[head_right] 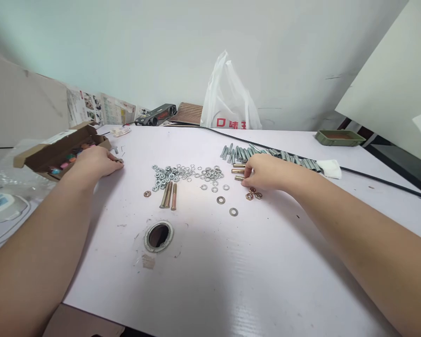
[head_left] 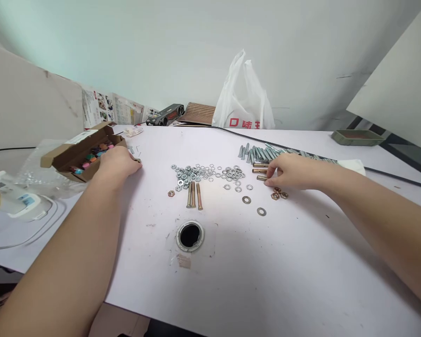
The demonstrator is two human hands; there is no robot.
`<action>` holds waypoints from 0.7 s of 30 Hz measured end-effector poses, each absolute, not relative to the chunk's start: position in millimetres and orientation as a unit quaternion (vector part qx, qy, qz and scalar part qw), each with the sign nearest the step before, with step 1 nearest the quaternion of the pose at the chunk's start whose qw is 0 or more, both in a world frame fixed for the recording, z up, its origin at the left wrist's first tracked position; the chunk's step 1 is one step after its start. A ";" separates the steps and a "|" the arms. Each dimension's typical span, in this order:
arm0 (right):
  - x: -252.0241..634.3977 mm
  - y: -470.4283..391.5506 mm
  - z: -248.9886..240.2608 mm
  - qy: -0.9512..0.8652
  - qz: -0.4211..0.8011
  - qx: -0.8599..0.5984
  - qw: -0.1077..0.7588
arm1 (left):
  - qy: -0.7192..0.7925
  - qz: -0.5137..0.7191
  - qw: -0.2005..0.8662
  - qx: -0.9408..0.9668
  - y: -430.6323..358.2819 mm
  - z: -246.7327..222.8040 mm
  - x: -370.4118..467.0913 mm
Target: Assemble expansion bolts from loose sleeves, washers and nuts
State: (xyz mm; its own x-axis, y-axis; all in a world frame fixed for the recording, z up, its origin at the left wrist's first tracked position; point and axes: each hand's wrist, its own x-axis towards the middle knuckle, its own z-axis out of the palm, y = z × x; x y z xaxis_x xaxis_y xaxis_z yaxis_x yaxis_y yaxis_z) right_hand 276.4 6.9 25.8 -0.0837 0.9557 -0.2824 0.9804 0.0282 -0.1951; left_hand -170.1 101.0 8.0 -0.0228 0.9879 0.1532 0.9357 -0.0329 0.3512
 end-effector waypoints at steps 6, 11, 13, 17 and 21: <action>273.4 8.5 25.3 0.724 -0.185 0.662 0.055 | 0.787 0.065 -0.047 0.612 78.7 32.1 -123.0; 261.5 0.8 30.3 0.757 -0.192 0.624 -0.037 | 0.716 0.101 0.072 0.687 51.0 49.9 -85.1; 252.8 -4.3 32.4 0.763 -0.199 0.609 -0.089 | 0.648 0.062 0.114 0.751 37.1 53.5 -69.9; 235.9 -11.4 33.8 0.753 -0.181 0.607 -0.177 | 0.546 -0.014 0.178 0.819 13.0 46.4 -38.3; 227.6 -13.7 30.4 0.748 -0.180 0.605 -0.204 | 0.531 -0.064 0.131 0.835 4.4 29.3 -18.1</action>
